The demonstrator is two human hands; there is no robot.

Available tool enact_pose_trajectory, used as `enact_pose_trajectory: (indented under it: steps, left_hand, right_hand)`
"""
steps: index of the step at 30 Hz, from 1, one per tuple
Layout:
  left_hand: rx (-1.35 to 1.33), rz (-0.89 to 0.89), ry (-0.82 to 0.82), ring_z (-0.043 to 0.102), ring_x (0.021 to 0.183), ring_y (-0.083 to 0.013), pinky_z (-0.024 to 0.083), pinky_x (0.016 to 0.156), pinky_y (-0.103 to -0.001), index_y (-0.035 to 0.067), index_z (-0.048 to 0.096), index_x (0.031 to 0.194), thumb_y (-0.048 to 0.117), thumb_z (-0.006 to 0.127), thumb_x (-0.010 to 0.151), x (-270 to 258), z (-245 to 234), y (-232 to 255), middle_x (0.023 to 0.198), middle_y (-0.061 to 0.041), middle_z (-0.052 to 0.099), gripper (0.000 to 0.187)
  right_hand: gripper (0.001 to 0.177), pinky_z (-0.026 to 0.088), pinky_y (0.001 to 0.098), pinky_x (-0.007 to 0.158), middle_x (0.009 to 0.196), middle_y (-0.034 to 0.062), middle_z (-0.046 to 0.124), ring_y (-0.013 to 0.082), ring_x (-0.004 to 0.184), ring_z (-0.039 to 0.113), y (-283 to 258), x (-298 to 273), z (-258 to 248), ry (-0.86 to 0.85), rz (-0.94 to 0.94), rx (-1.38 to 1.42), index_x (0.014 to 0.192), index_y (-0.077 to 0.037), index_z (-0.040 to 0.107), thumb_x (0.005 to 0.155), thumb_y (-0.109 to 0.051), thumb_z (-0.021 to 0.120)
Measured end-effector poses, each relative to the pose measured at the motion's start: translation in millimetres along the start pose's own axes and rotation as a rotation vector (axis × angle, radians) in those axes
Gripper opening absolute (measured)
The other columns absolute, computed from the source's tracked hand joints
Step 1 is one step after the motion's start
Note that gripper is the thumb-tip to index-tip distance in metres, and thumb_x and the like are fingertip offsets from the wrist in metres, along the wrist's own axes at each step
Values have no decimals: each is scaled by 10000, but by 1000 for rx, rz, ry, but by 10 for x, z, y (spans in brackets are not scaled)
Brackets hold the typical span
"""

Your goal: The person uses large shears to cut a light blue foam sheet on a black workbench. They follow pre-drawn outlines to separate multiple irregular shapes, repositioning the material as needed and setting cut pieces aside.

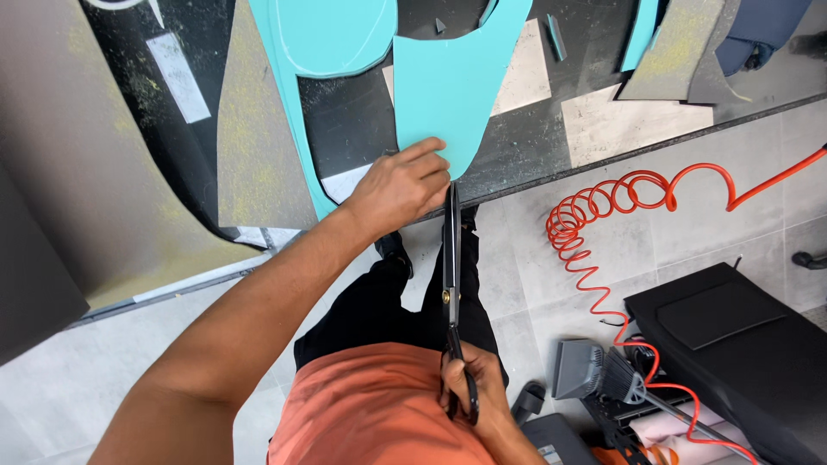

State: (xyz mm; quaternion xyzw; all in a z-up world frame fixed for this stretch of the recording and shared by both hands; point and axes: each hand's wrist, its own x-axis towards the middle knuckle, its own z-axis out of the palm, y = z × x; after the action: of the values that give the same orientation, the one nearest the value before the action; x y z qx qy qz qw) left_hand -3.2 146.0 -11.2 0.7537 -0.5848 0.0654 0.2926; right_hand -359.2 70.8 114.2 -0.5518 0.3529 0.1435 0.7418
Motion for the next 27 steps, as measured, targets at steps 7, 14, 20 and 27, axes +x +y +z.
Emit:
enact_pose_trajectory:
  steps: [7,14,20,27]
  left_hand:
    - [33,62,72,800,1513,-320,625,595,-394,101,798,1211,102,965,1191,-32,-55,11,1277,-44,758,168]
    - [61,53,92,822,1491,-318,597,559,-378,120,802,1163,121,945,1204,-19,-18,-5,1239,-18,789,149]
    - [59,55,80,811,1494,-313,621,576,-385,109,795,1137,107,952,1198,-9,-63,4,1215,-15,765,169]
    - [-103,-18,24,769,1563,-354,763,849,-451,71,852,1259,98,922,1197,-99,-16,-16,1330,-57,811,96]
  right_hand:
    - [672,538,305,446,630,40,639,184,458,727,400,160,323,53,-69,40,789,-109,641,1120,-683,755]
    - [679,556,308,431,681,21,606,206,463,767,507,238,349,107,-34,-19,840,-111,649,1038,-741,808]
    - [556,477,328,365,497,57,598,197,370,673,430,211,339,149,12,-32,809,-98,651,1066,-519,906]
    - [481,458,337,326,506,82,690,162,363,637,724,-4,-624,21,83,-92,837,-94,745,1024,-480,964]
